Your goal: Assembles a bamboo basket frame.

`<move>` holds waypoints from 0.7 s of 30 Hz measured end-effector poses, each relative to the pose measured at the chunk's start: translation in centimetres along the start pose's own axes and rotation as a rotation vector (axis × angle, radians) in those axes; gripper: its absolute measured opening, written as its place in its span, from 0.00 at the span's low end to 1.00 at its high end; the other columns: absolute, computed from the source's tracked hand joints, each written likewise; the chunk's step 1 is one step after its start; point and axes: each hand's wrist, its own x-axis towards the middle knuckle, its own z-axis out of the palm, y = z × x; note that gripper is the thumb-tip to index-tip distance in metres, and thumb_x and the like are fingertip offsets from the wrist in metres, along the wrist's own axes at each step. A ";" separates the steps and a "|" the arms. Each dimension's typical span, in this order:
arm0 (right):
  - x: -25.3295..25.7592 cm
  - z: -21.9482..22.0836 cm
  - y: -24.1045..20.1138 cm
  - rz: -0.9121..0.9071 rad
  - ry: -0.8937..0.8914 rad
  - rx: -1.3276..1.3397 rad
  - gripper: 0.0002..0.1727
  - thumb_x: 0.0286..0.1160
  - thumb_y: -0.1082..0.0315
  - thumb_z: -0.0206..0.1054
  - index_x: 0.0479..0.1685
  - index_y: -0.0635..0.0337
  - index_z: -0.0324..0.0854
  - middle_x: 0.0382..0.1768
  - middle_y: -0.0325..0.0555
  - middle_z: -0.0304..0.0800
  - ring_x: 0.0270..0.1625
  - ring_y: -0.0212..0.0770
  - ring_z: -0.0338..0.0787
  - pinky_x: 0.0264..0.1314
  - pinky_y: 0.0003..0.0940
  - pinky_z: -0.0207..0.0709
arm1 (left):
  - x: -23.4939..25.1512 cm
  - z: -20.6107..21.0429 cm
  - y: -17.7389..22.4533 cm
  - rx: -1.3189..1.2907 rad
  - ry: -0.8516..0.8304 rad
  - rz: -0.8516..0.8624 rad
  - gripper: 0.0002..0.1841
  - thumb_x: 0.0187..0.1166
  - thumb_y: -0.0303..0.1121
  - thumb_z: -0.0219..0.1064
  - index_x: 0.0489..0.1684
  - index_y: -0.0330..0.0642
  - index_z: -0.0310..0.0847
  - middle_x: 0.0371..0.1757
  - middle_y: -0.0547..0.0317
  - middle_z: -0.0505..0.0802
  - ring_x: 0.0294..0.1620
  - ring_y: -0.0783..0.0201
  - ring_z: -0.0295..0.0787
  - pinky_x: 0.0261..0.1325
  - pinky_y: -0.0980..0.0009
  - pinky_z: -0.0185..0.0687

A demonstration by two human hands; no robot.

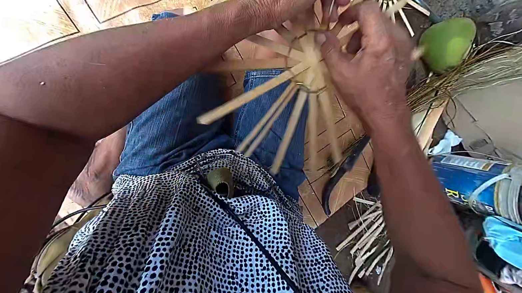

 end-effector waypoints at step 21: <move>-5.6 12.6 -0.3 -0.155 0.317 0.221 0.09 0.82 0.69 0.68 0.47 0.64 0.92 0.40 0.53 0.95 0.46 0.50 0.91 0.55 0.44 0.81 | -13.0 3.1 -5.6 -0.203 0.436 0.089 0.04 0.91 0.26 0.51 0.51 0.45 0.59 0.45 0.50 0.98 0.49 0.55 0.99 0.60 0.56 0.92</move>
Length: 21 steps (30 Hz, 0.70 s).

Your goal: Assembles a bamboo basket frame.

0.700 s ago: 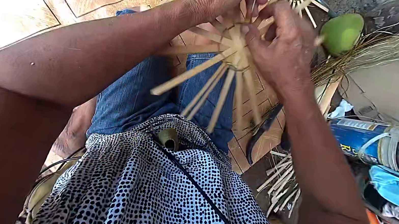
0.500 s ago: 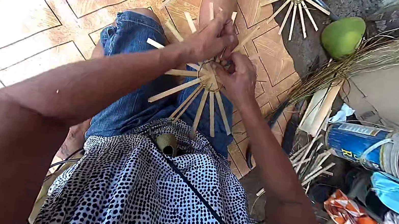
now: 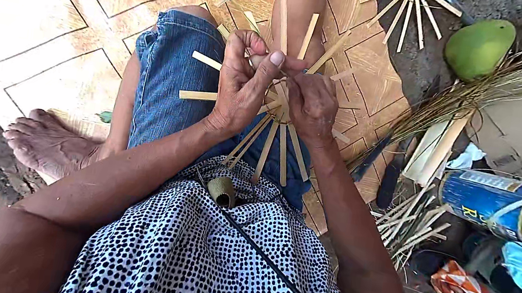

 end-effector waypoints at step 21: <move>5.6 -0.3 0.3 0.556 -0.472 0.124 0.17 0.87 0.65 0.57 0.60 0.59 0.90 0.44 0.52 0.95 0.47 0.48 0.92 0.56 0.53 0.79 | 8.4 -0.6 -1.6 0.263 -0.101 -0.775 0.20 0.79 0.24 0.62 0.71 0.42 0.71 0.58 0.53 0.88 0.46 0.67 0.84 0.47 0.71 0.77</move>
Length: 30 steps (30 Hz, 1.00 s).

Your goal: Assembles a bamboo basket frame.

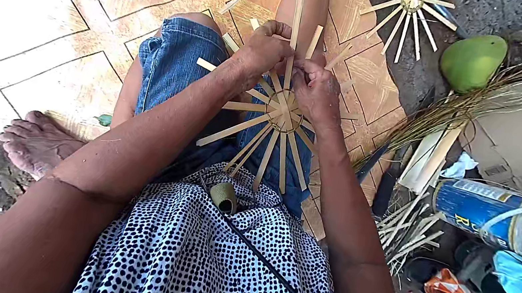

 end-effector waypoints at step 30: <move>-3.5 2.6 4.9 -0.347 0.217 0.308 0.43 0.63 0.53 0.83 0.74 0.72 0.71 0.55 0.52 0.86 0.54 0.39 0.83 0.57 0.31 0.77 | -4.8 -0.2 -7.7 -0.080 0.272 0.772 0.08 0.92 0.27 0.52 0.45 0.37 0.75 0.30 0.62 0.94 0.30 0.68 0.94 0.40 0.69 0.94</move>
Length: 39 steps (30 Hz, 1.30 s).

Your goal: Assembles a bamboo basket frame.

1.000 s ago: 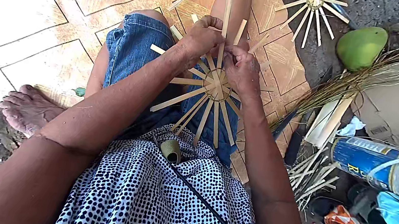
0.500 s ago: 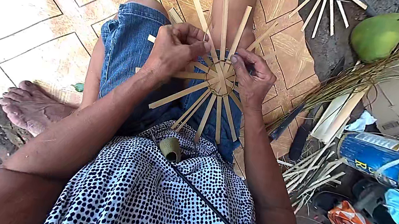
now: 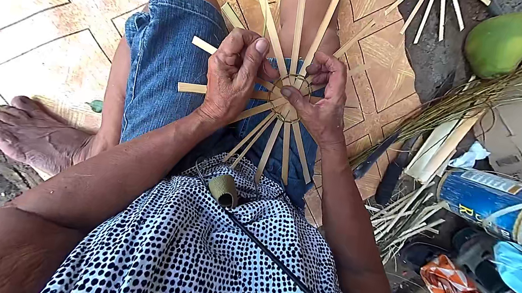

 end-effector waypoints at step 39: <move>5.6 3.0 -3.6 0.115 -0.112 -0.070 0.14 0.84 0.69 0.58 0.57 0.66 0.87 0.31 0.46 0.90 0.29 0.33 0.87 0.37 0.31 0.83 | 2.0 -3.8 5.2 -0.269 0.103 -0.977 0.17 0.85 0.23 0.56 0.71 0.42 0.74 0.57 0.55 0.91 0.30 0.72 0.88 0.28 0.80 0.82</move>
